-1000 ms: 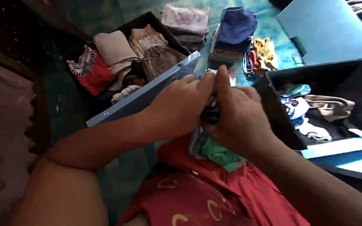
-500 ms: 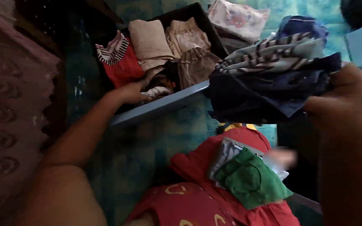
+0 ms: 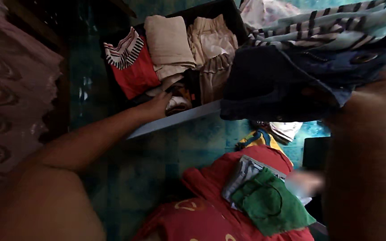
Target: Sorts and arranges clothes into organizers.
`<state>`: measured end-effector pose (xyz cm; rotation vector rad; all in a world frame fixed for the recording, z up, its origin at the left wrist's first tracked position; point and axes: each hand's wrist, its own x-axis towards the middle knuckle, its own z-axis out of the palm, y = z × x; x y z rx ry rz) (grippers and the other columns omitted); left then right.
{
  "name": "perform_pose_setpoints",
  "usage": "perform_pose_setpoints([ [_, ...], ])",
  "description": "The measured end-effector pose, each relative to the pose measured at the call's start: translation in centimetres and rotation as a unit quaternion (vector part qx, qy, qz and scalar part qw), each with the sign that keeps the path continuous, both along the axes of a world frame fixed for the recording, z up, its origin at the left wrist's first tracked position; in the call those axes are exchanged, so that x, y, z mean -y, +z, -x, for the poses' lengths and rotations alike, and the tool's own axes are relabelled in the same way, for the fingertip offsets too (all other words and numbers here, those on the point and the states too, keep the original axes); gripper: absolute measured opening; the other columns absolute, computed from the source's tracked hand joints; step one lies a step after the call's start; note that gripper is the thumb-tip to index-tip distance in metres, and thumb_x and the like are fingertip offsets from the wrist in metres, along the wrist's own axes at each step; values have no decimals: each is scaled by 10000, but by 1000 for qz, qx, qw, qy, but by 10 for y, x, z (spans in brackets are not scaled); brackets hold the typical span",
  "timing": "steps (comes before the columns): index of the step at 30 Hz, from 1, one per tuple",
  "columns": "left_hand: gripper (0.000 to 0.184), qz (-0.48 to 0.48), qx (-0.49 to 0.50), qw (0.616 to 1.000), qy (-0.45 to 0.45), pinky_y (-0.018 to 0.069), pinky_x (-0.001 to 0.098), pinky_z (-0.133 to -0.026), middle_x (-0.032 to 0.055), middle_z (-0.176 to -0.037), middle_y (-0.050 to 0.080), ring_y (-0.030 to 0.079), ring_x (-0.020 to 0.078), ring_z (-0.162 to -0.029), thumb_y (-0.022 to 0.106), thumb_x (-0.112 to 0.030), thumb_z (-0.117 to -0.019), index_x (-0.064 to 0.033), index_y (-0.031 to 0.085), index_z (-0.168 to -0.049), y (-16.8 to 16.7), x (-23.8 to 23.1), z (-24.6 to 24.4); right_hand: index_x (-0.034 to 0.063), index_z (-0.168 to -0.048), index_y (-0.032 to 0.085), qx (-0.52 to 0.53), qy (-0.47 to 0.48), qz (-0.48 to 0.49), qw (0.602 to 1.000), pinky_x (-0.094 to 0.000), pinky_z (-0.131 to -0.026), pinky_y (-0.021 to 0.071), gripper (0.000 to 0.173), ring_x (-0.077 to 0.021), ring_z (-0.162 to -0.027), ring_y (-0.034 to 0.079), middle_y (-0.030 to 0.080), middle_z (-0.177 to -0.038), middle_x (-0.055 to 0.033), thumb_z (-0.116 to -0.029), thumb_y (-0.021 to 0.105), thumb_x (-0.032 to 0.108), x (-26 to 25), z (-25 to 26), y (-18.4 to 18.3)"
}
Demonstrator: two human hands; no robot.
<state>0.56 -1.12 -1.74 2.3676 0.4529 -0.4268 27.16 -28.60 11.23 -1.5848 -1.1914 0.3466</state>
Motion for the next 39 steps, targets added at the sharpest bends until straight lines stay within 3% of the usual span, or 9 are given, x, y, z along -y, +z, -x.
perform_pose_setpoints([
  [10,907,-9,-65,978,-200,355,609,-1149,184,-1692,186,351,396,-1488,715,-140,-946,-108,142,-1648,-23,-12,-15,151,-1168,591,-141,-119,-44,982,-318,-964,578,368,-66,-1028,681,707,-1078,93,-856,660,-31,-9,1,0],
  [14,625,-9,9,991,-136,491,592,-1037,201,-1516,480,583,385,-1289,602,-196,-1033,-117,327,-1588,-19,-7,-7,140,-1183,569,-157,-152,-51,974,-334,-966,579,335,-85,-1036,683,701,-1092,74,-890,642,-5,-13,0,-6],
  [18,479,50,1,998,-29,484,638,-994,240,-1237,658,643,410,-1145,716,-66,-912,-30,577,-1369,-3,-24,-21,136,-1202,563,-160,-123,-69,977,-341,-984,570,387,-90,-1056,676,700,-1106,74,-868,657,-34,-16,2,-10],
  [28,460,200,-130,971,-12,466,532,-1059,121,-1392,609,601,260,-1248,534,-167,-1069,-195,471,-1524,45,-6,7,141,-1273,514,-31,81,-49,995,-194,-983,544,489,68,-1095,622,666,-1161,193,-840,713,31,-82,49,0],
  [30,262,211,-106,968,85,515,347,-883,57,-1124,657,613,116,-985,544,-182,-1059,-107,633,-1293,54,2,18,-16,-1321,537,32,150,9,988,-234,-991,545,502,0,-1109,629,667,-1199,19,-857,721,38,-114,66,-4],
  [32,200,139,-105,975,136,526,306,-834,73,-998,636,610,113,-899,594,-197,-1036,-36,658,-1135,73,10,25,11,-1343,612,126,200,124,964,-437,-992,534,525,-218,-1134,657,688,-1220,-143,-833,734,-13,-145,83,-5],
  [33,285,101,-126,978,130,507,442,-934,188,-1091,667,643,240,-1016,610,-218,-1036,24,671,-1174,79,13,25,47,-1344,632,170,230,172,943,-539,-997,513,529,-317,-1153,653,689,-1224,-181,-831,738,-28,-160,89,-9],
  [37,581,149,-173,971,68,440,561,-1066,212,-1326,632,599,337,-1242,543,-506,-1034,-49,602,-1389,69,25,25,113,-1277,663,313,312,316,840,-650,-951,492,368,-436,-1152,630,681,-1174,-209,-919,686,30,-199,102,-30],
  [39,773,180,-215,958,54,376,624,-1122,167,-1548,475,478,367,-1399,628,-523,-982,-202,323,-1616,55,29,26,99,-1233,678,345,326,350,807,-659,-897,500,269,-449,-1124,635,680,-1141,-216,-971,635,56,-207,117,-37],
])
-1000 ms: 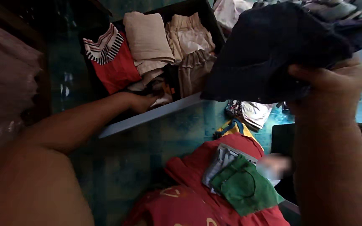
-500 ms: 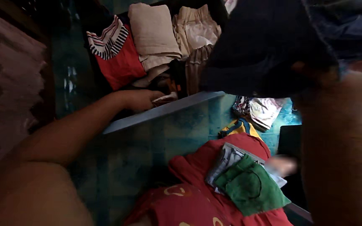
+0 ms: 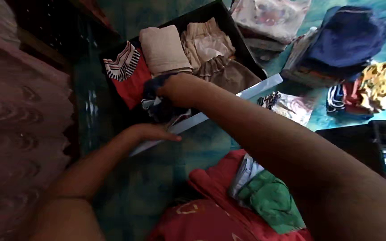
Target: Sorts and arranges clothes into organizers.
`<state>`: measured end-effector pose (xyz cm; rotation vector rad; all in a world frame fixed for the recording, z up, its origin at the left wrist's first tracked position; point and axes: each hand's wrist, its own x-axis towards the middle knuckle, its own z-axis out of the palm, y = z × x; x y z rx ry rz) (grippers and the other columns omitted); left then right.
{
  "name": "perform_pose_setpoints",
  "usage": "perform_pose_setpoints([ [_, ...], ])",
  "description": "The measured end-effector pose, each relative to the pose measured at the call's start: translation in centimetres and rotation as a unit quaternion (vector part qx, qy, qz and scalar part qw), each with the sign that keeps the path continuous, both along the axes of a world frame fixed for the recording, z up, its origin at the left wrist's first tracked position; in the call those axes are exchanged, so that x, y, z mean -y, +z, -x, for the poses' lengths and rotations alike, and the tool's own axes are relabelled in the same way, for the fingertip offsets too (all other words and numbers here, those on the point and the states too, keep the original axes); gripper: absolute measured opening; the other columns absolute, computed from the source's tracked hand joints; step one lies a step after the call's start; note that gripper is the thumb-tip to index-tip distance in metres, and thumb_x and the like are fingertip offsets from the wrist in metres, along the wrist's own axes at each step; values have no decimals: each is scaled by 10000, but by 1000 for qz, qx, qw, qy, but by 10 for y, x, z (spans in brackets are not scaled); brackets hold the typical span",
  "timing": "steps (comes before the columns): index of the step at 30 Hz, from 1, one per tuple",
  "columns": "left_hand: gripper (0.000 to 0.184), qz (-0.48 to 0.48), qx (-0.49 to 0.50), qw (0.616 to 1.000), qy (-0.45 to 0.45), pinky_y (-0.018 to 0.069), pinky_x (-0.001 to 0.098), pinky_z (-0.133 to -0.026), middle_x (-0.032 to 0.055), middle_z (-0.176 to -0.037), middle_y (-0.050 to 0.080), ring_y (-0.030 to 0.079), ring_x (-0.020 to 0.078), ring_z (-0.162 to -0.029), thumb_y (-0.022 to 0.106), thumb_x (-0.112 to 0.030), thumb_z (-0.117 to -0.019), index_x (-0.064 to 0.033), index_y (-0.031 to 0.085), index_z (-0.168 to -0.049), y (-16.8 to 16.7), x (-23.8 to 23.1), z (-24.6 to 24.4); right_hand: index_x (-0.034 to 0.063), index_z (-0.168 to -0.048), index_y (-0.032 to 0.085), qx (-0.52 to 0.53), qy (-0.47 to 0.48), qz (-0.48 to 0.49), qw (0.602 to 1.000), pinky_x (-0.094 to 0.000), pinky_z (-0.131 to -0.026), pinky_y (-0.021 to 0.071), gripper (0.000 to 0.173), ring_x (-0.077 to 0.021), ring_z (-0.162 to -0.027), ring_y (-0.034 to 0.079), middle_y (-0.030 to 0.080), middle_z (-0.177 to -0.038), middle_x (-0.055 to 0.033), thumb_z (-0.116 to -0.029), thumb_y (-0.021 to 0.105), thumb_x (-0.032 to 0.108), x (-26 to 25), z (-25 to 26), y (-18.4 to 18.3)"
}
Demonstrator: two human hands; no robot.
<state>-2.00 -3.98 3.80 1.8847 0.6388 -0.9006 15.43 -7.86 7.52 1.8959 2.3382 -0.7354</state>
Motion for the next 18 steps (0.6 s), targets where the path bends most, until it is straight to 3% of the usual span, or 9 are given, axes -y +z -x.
perform_pose_setpoints([
  [1,858,1,19,1000,-15,371,618,-1130,152,-1600,411,444,356,-1432,662,-483,-973,-242,196,-1652,-5,1,0,95,-1216,686,11,-3,13,1000,-660,-879,505,240,-446,-1113,641,682,-1141,-213,-993,599,64,-4,8,-2],
  [2,885,8,45,999,-14,363,576,-1155,136,-1624,376,420,321,-1456,692,-418,-969,-230,166,-1655,-7,2,1,97,-1209,699,14,-17,30,999,-665,-884,502,237,-441,-1123,640,686,-1162,-208,-1009,573,74,-9,17,-2],
  [4,846,11,81,997,-3,371,511,-1169,128,-1597,415,440,269,-1441,733,-328,-952,-171,252,-1630,-5,4,0,63,-1182,713,26,-43,58,997,-669,-896,496,231,-444,-1142,631,677,-1195,-217,-1031,541,90,-16,34,-6],
  [8,663,-49,65,994,-73,438,525,-1100,187,-1402,586,561,299,-1306,727,-387,-953,-63,493,-1481,3,3,-8,-36,-1102,706,13,-43,13,999,-649,-962,486,199,-447,-1152,625,675,-1172,-244,-1013,539,24,-12,51,-41],
  [12,747,9,103,992,-76,355,458,-1193,136,-1569,447,429,232,-1448,724,-322,-951,-102,374,-1573,-7,-5,-8,22,-1173,697,-33,-55,26,998,-657,-901,511,213,-444,-1112,639,678,-1155,-226,-993,587,48,-8,31,-56],
  [14,695,4,106,991,-80,379,454,-1177,123,-1556,469,468,219,-1418,671,-330,-993,-112,371,-1581,3,-9,-4,64,-1251,679,-46,-65,35,996,-671,-906,501,266,-457,-1136,632,678,-1173,-232,-1008,571,65,-5,25,-56],
  [16,434,-58,127,989,-57,493,475,-1057,126,-1329,645,627,225,-1210,623,-290,-1030,-77,582,-1406,24,-15,1,110,-1313,651,-37,-61,13,997,-667,-948,481,318,-464,-1161,619,672,-1188,-232,-1005,583,65,2,24,-62],
  [17,286,-113,159,981,-27,551,471,-954,119,-1161,706,684,219,-1053,625,-231,-1027,-52,673,-1245,31,-18,3,108,-1337,637,-45,-61,3,997,-668,-995,454,365,-469,-1202,591,655,-1228,-240,-975,626,60,5,23,-67],
  [18,186,-172,194,966,16,572,483,-858,137,-1040,712,693,239,-934,653,-166,-1002,-22,696,-1111,34,-21,3,91,-1382,612,-70,-64,3,995,-669,-1035,423,448,-472,-1246,561,626,-1291,-252,-939,673,67,7,21,-71],
])
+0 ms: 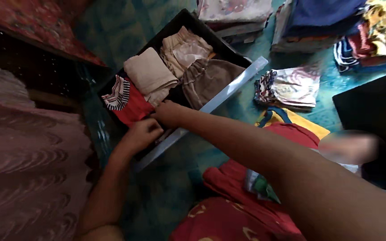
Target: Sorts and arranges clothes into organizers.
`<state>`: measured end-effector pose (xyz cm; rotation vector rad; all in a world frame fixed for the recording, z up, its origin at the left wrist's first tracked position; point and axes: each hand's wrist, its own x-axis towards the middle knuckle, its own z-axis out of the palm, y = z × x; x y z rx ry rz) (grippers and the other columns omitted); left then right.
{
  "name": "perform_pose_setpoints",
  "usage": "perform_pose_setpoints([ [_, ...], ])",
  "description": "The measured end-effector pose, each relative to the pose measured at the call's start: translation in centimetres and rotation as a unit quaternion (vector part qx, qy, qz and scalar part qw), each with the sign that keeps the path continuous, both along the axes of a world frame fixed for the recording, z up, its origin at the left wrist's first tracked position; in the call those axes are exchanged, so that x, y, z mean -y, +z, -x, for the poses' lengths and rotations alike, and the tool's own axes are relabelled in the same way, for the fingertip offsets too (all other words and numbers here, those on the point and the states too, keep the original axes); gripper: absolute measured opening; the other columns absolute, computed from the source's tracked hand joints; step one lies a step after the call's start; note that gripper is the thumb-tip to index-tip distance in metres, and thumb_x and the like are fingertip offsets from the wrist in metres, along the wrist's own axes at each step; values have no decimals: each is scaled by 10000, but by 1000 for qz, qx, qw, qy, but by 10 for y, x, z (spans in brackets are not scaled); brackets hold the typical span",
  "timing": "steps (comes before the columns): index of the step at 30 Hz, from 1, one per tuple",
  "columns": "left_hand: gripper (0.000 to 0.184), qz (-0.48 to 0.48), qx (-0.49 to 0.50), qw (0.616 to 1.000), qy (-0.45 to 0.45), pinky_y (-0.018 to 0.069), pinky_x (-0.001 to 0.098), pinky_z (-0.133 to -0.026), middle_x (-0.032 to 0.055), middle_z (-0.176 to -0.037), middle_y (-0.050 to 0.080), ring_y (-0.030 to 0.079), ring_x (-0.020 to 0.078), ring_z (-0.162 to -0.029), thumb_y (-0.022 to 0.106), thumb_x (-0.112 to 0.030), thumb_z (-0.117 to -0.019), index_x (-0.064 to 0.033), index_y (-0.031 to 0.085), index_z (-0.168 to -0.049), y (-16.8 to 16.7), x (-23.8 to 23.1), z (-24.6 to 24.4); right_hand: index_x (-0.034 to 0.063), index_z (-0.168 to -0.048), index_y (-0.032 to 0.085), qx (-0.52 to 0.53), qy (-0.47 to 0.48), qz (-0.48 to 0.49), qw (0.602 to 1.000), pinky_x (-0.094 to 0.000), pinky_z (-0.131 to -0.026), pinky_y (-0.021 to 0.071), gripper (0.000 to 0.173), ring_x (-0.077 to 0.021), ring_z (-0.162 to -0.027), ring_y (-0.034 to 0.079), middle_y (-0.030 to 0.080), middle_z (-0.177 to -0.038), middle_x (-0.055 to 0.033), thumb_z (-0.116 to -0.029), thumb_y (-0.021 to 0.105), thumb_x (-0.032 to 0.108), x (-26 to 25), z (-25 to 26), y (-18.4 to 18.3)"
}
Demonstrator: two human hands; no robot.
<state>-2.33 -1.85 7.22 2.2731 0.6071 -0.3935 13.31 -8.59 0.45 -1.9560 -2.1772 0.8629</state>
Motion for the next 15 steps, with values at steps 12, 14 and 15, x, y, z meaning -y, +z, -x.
perform_pose_setpoints([
  [12,908,-108,-55,986,-115,428,656,-1073,264,-1524,424,449,482,-1374,778,-358,-916,-198,247,-1635,-53,-14,-38,-1,-1136,658,-312,-340,-298,835,-294,-918,585,207,-80,-986,681,693,-1089,-56,-975,530,27,151,-115,71],
  [14,887,-138,-71,981,-115,441,657,-1057,268,-1532,413,455,491,-1366,775,-311,-921,-189,257,-1631,-60,-13,-39,-11,-1077,665,-314,-363,-319,818,-275,-871,594,195,-56,-924,685,710,-1012,-34,-946,522,14,204,-114,62],
  [15,881,-153,-72,979,-117,452,673,-1035,275,-1522,419,467,504,-1348,786,-264,-911,-176,273,-1623,-65,-14,-42,-7,-1039,674,-301,-375,-313,819,-256,-845,584,185,-39,-892,675,714,-976,-26,-941,519,14,232,-111,56],
])
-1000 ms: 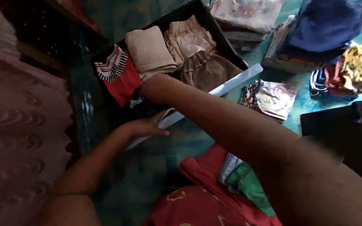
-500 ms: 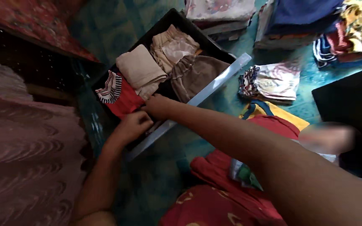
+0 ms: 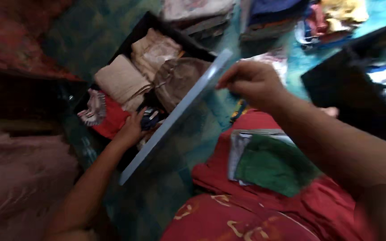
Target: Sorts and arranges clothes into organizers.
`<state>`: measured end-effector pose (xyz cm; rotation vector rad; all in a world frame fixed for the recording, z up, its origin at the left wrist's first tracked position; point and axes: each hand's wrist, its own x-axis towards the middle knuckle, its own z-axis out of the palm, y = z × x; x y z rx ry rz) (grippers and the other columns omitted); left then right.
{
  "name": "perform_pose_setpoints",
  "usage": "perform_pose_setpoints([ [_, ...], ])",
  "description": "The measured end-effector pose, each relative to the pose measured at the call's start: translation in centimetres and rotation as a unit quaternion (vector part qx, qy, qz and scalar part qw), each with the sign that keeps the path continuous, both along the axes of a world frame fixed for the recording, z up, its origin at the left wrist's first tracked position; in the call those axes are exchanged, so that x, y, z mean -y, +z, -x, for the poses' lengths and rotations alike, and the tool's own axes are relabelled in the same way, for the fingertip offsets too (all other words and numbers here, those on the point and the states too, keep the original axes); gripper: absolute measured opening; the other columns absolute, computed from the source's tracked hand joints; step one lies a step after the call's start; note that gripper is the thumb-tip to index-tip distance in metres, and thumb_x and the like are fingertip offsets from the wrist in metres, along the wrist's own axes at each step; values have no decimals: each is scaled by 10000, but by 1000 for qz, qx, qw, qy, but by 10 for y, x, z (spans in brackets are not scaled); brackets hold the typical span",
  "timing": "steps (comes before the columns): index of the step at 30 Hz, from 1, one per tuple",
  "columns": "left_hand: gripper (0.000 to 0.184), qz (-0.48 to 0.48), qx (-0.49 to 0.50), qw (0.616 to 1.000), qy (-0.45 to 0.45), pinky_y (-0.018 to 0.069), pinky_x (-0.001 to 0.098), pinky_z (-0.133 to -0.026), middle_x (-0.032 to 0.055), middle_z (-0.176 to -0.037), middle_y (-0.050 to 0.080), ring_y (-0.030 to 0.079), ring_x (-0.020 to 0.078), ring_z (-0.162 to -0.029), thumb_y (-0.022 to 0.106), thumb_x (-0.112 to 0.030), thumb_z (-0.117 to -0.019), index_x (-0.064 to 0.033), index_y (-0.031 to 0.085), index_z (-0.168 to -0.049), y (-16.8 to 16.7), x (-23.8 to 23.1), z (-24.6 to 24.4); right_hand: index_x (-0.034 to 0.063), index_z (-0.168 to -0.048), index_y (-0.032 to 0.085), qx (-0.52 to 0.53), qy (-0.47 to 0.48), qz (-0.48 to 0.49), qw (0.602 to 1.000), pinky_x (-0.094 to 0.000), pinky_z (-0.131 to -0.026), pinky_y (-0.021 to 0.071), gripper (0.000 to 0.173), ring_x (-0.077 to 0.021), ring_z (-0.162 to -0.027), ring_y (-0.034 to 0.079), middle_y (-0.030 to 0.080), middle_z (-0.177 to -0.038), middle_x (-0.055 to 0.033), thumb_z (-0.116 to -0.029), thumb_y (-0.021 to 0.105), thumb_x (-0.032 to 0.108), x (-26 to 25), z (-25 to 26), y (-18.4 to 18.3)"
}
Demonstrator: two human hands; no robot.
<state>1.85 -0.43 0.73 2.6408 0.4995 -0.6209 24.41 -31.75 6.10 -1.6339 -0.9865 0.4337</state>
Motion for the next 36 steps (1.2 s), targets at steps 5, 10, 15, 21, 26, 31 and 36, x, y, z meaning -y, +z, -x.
perform_pose_setpoints([
  [5,900,24,-10,1000,13,364,681,-1121,320,-1566,340,388,516,-1416,770,-184,-898,-84,240,-1619,4,-4,-6,-29,-980,723,54,-17,134,989,-362,-870,582,182,-163,-894,685,717,-949,-112,-935,547,-45,142,27,-17],
  [10,823,65,178,973,132,377,535,-1158,297,-1572,363,398,396,-1445,636,-382,-956,2,274,-1588,49,43,25,33,-1000,739,148,-64,218,963,-476,-881,590,186,-240,-947,697,716,-989,-106,-934,567,62,317,55,-25],
  [15,1138,-140,-13,973,183,148,869,-1069,314,-1649,187,173,602,-1481,964,-376,-683,-117,347,-1603,49,78,72,-60,-1020,706,193,-71,257,944,-579,-846,554,299,-416,-929,700,712,-996,-259,-971,482,132,420,60,-31],
  [21,827,-90,-38,925,368,393,730,-1051,361,-1350,555,525,537,-1279,814,-482,-856,13,509,-1444,36,82,114,-17,-1034,712,264,-79,143,951,-452,-887,565,261,-347,-966,702,722,-1016,-227,-989,496,122,428,71,-48],
  [26,833,-111,-149,945,270,346,674,-1127,359,-1464,463,444,515,-1377,789,-350,-911,-1,375,-1544,50,72,105,-39,-1009,743,295,-165,135,932,-500,-895,579,257,-381,-994,708,721,-1078,-227,-936,545,107,448,67,-44],
  [31,772,-210,-125,966,80,388,759,-1027,430,-1292,551,524,600,-1238,821,-357,-879,103,499,-1408,108,123,-38,-32,-1067,729,275,-223,221,909,-591,-958,525,263,-419,-1079,673,707,-1111,-228,-994,607,189,473,38,-47],
  [36,667,-122,103,974,-159,406,757,-1017,337,-1399,529,520,549,-1277,717,-349,-970,3,477,-1484,145,304,-199,13,-1129,720,276,-223,308,883,-630,-1040,441,518,-409,-1200,627,703,-1170,-207,-1008,556,489,454,34,-68],
])
